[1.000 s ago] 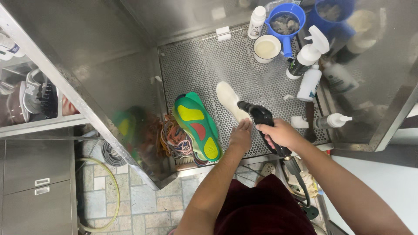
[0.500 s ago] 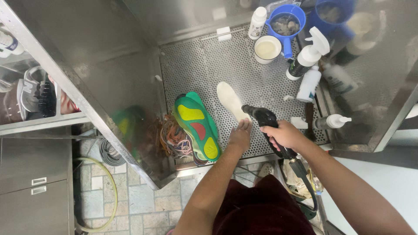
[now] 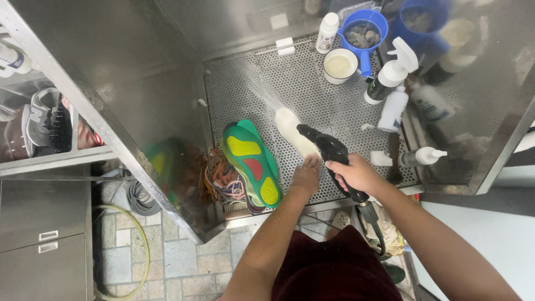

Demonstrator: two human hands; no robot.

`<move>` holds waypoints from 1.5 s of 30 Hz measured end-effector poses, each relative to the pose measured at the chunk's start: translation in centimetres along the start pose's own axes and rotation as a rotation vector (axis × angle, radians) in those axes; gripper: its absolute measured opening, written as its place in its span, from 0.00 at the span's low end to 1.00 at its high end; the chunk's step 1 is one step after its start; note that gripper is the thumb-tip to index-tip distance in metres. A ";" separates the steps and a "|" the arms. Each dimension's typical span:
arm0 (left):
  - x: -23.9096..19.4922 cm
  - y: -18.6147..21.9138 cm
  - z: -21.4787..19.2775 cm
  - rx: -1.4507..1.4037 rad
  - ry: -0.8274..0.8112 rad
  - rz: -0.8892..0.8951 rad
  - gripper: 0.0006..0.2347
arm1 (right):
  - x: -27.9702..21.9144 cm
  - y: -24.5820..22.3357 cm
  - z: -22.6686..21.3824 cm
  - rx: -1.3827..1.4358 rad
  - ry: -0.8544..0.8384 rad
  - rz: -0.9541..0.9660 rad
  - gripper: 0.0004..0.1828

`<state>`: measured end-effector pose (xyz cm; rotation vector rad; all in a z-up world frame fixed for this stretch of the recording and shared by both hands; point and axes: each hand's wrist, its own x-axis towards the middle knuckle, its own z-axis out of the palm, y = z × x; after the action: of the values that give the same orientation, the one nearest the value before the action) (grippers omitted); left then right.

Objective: The person removes shoes and insoles from a washing machine, places them on a metal grate, and uses a high-pressure spray gun to clean the insoles and shoe soles. The person handles the items one at a time, turning them over to spray different sides.

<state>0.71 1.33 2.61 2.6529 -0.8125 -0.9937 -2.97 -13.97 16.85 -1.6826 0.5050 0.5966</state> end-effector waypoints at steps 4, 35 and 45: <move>0.3 -0.3 0.5 0.010 0.008 0.008 0.33 | 0.5 -0.4 0.2 0.048 -0.039 0.059 0.18; -3.3 3.4 6.4 -0.221 0.630 0.019 0.27 | -8.8 9.4 -8.2 -0.015 -0.133 0.017 0.18; -4.1 3.6 5.9 -0.243 0.580 0.007 0.31 | -6.5 5.2 -7.2 -0.114 -0.209 0.053 0.23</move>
<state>-7.24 0.68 1.62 2.5092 -0.5264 -0.2577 -10.43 -21.94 18.04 -1.6940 0.3715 0.8433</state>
